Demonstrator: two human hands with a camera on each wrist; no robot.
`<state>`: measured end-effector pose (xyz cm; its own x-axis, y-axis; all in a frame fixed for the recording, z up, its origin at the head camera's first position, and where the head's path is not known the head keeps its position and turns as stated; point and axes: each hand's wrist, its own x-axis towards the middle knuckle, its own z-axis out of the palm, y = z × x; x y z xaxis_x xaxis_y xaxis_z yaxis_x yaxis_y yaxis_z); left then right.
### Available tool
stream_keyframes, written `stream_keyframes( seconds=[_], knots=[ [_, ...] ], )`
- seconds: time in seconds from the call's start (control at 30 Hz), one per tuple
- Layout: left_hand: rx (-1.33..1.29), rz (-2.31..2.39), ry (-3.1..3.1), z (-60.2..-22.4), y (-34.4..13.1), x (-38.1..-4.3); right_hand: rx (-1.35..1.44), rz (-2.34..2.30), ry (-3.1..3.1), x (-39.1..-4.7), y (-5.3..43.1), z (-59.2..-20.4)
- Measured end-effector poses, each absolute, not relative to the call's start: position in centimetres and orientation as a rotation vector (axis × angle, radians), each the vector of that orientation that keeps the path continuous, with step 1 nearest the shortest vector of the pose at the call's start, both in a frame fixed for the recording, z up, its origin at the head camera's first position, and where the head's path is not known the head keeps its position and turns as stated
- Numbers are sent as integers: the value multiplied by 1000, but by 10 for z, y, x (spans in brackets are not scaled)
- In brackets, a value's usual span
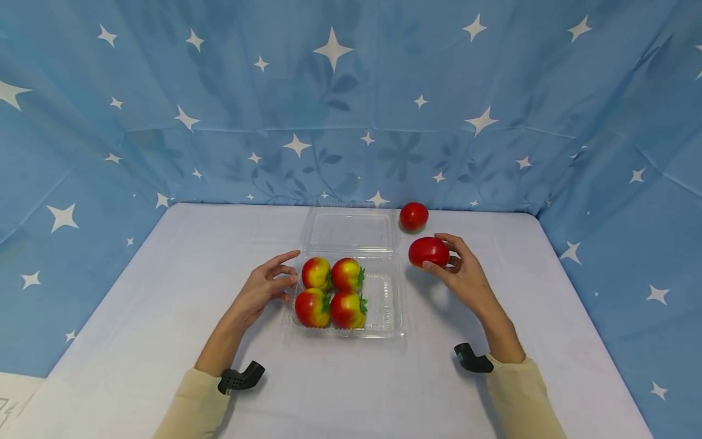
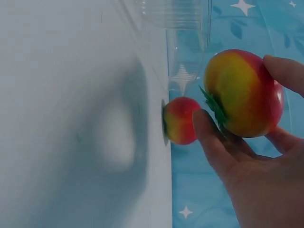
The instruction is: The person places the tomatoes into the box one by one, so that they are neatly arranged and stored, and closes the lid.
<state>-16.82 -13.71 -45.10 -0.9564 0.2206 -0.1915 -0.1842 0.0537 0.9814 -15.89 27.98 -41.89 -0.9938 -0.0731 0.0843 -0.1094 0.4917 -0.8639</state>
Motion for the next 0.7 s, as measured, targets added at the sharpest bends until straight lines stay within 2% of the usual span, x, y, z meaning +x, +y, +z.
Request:
stream_keyframes(
  seconds=[0.37,0.7],
  knots=[
    [37,1992,2031,-453,-137,-168,197,1574,-2653,-157,266,-416],
    [35,1994,2040,-451,-136,-167,338,1627,-2596,-155,253,-416]
  ],
)
